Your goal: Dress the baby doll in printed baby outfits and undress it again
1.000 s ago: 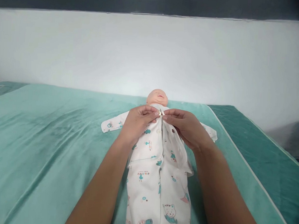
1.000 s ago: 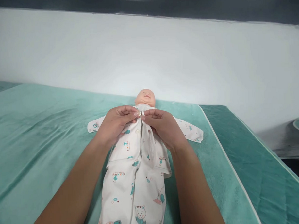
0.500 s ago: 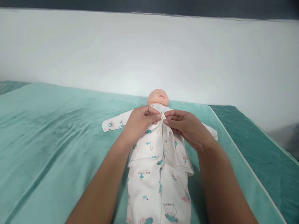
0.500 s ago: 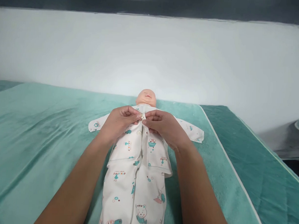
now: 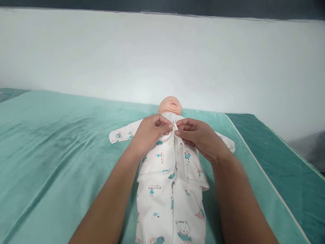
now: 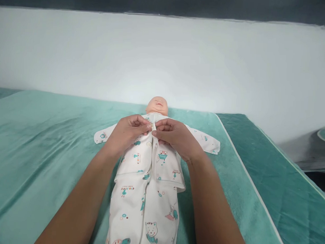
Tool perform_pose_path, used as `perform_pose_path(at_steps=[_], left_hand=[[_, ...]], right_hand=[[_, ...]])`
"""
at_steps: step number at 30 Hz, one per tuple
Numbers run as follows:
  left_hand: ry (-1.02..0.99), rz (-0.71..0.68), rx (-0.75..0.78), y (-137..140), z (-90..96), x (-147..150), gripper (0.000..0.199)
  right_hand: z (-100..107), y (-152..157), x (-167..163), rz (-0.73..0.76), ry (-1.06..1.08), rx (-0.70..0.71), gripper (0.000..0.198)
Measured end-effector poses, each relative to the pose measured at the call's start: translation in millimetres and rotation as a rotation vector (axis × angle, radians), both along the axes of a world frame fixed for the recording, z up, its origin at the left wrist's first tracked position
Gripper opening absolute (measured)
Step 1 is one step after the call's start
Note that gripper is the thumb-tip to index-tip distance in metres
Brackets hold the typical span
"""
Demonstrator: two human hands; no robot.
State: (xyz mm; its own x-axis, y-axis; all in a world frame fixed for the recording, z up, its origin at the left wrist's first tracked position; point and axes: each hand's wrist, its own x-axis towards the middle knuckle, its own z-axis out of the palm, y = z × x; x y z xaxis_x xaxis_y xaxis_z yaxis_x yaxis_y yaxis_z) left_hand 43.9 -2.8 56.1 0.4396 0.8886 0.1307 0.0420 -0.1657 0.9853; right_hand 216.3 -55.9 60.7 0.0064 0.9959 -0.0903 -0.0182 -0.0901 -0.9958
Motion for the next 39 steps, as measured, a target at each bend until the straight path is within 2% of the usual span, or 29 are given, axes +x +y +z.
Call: perform_pose_path(at_steps=[9,14,19,24,28,33,39], left_hand=[[0.008,-0.054,0.058,2.5,-3.8,2.0,0.015],[0.073,-0.066,0.171,1.0,-2.8,3.4,0.007],[0.162,-0.109,0.204,-0.9,1.7,1.7,0.004],[0.298,-0.054,0.298,-6.3,5.2,4.9,0.009],[0.352,-0.022,0.272,-8.9,6.2,9.5,0.012],[0.210,-0.026,0.187,-6.0,0.9,9.3,0.012],[-0.118,-0.069,-0.041,-2.4,-3.5,9.2,0.022]], right_hand=[[2.7,-1.4,-10.0,-0.001,-0.209,0.022,0.034],[3.1,-1.7,-12.2,-0.011,-0.253,0.015,0.032],[1.8,-0.8,-11.8,0.009,-0.303,0.031,0.032],[4.8,-3.2,-15.1,0.001,-0.432,0.037,0.028],[6.0,-4.5,-18.4,-0.030,-0.560,0.101,0.020],[4.7,-3.6,-18.9,-0.034,-0.664,0.144,0.020],[3.6,-4.3,-18.2,-0.001,-0.581,0.162,0.036]])
